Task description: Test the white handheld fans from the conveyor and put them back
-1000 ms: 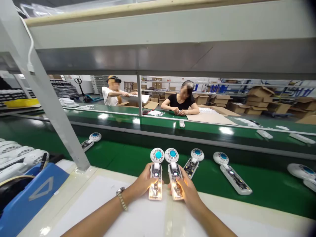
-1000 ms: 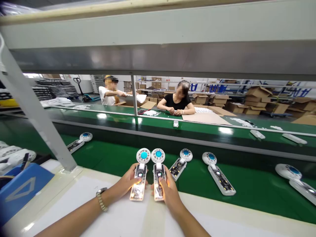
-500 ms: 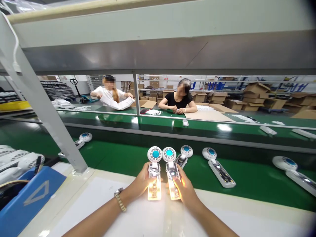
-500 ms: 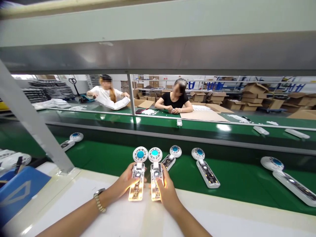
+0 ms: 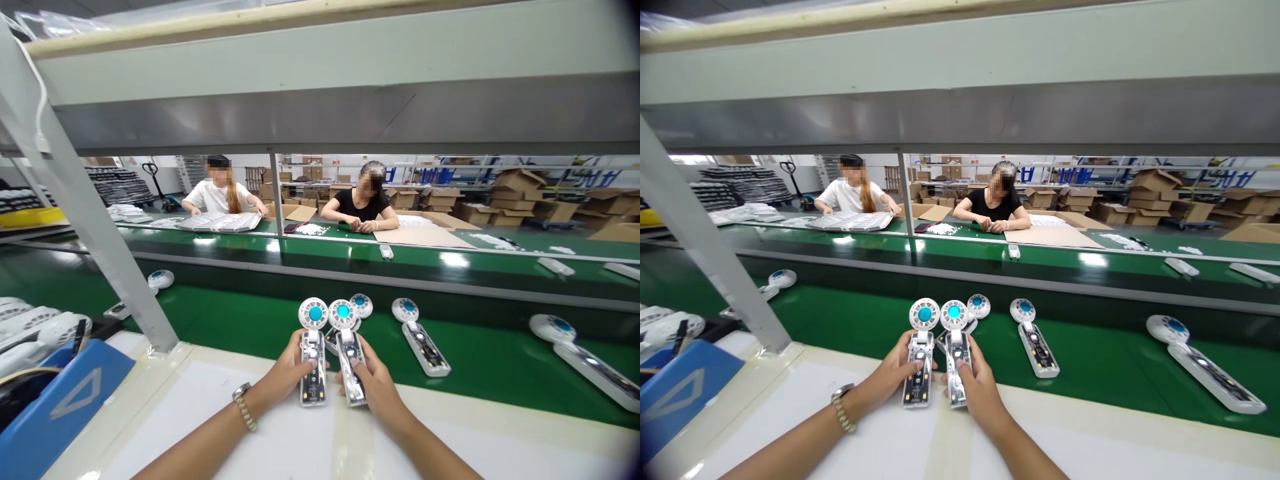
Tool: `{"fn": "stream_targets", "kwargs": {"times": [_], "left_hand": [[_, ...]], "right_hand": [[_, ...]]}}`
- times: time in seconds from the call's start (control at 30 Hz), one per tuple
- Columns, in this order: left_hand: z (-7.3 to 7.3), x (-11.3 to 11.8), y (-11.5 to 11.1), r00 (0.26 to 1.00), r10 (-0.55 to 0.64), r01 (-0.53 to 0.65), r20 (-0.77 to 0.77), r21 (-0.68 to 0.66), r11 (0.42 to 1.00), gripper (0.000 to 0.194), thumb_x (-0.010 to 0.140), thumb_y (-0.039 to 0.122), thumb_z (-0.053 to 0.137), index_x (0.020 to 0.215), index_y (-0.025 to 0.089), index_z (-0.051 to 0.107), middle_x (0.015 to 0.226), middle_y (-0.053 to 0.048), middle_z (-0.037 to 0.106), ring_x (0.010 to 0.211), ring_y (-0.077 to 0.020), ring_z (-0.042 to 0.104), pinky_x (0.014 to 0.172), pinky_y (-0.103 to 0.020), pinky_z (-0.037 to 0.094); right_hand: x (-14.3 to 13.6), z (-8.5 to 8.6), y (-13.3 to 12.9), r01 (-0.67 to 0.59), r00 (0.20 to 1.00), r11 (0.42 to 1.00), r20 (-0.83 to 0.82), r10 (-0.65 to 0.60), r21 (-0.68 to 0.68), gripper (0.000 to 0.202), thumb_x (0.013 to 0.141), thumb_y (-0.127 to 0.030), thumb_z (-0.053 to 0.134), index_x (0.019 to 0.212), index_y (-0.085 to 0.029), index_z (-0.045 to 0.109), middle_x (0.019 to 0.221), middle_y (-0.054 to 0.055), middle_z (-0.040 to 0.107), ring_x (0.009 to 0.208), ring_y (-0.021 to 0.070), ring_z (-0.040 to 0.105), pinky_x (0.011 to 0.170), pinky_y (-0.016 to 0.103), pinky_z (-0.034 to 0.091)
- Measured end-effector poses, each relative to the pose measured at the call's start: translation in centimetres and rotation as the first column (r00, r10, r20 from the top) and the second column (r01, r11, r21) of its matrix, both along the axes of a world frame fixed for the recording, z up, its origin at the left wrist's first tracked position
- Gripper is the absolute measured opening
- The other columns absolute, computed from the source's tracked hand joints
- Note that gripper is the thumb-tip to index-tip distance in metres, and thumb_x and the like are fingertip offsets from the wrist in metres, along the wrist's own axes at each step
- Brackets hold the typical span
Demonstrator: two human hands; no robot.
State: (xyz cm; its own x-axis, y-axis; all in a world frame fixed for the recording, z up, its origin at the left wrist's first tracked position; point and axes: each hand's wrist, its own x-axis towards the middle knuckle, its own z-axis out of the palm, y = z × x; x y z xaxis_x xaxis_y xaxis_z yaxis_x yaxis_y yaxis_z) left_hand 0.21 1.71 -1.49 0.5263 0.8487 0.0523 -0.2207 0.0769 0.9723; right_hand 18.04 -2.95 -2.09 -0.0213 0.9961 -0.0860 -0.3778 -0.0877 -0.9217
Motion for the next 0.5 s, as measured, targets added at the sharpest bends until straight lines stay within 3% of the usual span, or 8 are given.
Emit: {"fn": "stream_targets", "kwargs": {"times": [0.17,0.27,0.4,0.5], "left_hand": [[0.1,0.0,-0.1,1.0,-0.01,0.01,-0.007,-0.007,1.0,0.053,0.073,0.028,0.067,0.113,0.022,0.032,0.1,-0.006,0.054,0.088,-0.0213,0.059,0.077,-0.038,0.047],[0.5,-0.1,-0.2,1.0,-0.008,0.008,-0.005,-0.024,1.0,0.051,0.073,0.027,0.066,0.112,0.021,0.035,0.095,-0.006,0.055,0.088,-0.022,0.059,0.075,-0.037,0.047],[1.4,-0.3,-0.5,0.998,-0.041,0.045,0.052,-0.077,0.996,0.037,0.076,0.023,0.063,0.107,0.02,0.044,0.099,-0.006,0.054,0.089,-0.0211,0.058,0.073,-0.033,0.047],[1.8,-0.4,-0.6,0.995,-0.061,0.07,0.08,-0.126,0.99,0.031,0.077,0.021,0.062,0.105,0.02,0.048,0.099,-0.006,0.053,0.088,-0.0207,0.058,0.072,-0.033,0.047]], "right_hand": [[0.1,0.3,0.0,-0.017,1.0,1.0,0.026,0.017,0.002,0.09,0.066,-0.051,0.066,0.136,-0.016,0.021,0.064,0.001,0.065,0.054,0.0185,0.059,0.052,0.031,0.049],[0.2,0.8,-0.1,-0.009,1.0,1.0,0.016,0.009,-0.022,0.082,0.068,-0.052,0.064,0.133,-0.017,0.027,0.061,0.001,0.065,0.049,0.0169,0.057,0.047,0.028,0.046],[0.4,1.7,-0.5,-0.028,0.995,1.0,-0.093,0.028,0.005,0.048,0.073,-0.047,0.062,0.11,-0.019,0.053,0.082,0.005,0.068,0.054,0.0138,0.059,0.046,0.023,0.041],[0.4,2.2,-0.8,-0.065,0.985,0.997,-0.161,0.059,-0.036,0.041,0.071,-0.042,0.066,0.103,-0.019,0.056,0.089,0.005,0.068,0.059,0.015,0.062,0.05,0.024,0.043]]}}
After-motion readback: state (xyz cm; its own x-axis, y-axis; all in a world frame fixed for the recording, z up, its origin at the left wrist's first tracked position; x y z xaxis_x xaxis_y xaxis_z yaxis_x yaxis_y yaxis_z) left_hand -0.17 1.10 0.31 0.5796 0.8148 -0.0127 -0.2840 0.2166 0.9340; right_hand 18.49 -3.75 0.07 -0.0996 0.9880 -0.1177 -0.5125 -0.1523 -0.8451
